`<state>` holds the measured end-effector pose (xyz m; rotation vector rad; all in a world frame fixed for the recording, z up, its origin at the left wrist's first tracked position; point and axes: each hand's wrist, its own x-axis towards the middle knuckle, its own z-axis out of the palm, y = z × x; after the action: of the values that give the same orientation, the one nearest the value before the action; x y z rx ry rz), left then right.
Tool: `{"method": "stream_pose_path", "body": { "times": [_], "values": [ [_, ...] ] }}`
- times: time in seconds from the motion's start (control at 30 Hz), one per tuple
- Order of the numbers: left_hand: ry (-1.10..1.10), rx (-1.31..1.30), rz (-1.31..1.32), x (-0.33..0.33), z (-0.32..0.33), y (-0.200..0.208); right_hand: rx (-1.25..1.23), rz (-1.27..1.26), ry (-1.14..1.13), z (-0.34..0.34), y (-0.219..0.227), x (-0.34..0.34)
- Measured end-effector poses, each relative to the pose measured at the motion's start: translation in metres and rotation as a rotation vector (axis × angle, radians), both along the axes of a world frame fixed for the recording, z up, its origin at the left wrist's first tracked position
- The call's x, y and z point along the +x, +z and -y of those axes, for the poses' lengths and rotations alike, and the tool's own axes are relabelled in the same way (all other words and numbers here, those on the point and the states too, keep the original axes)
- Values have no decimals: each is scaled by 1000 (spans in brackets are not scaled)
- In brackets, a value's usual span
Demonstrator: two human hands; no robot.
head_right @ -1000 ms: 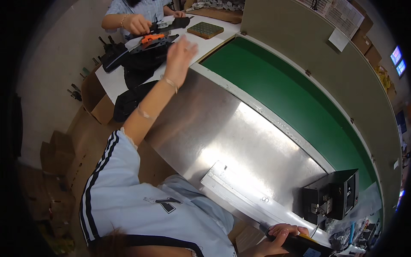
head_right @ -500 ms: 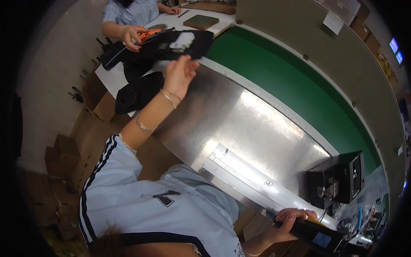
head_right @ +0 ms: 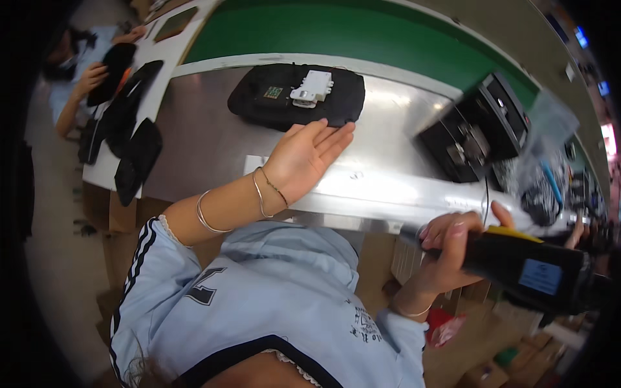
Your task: Assembling electronic components using an electric screwdriver on a production line.
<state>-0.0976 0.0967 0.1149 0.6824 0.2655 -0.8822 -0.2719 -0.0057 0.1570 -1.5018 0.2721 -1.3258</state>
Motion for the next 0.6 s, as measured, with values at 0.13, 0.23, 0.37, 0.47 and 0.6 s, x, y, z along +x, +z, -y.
{"method": "stream_pose_path", "body": {
  "times": [0.13, 0.23, 0.37, 0.47, 0.6],
  "values": [
    [-191, -80, -160, -30, 22, -8, 2, 71, 24, 31, 20, -10],
    [-286, -54, -210, -38, 31, 0, 35, 24, -11, 50, 35, -1],
    [-543, -183, -83, -18, 27, 14, 17, 87, 97, 94, 47, 4],
    [-654, -148, 392, 21, 21, 25, -60, 80, 70, 120, 51, 17],
    [-521, 193, 1396, 69, 22, 3, -111, 48, 35, 137, 51, 39]
  ]
}}
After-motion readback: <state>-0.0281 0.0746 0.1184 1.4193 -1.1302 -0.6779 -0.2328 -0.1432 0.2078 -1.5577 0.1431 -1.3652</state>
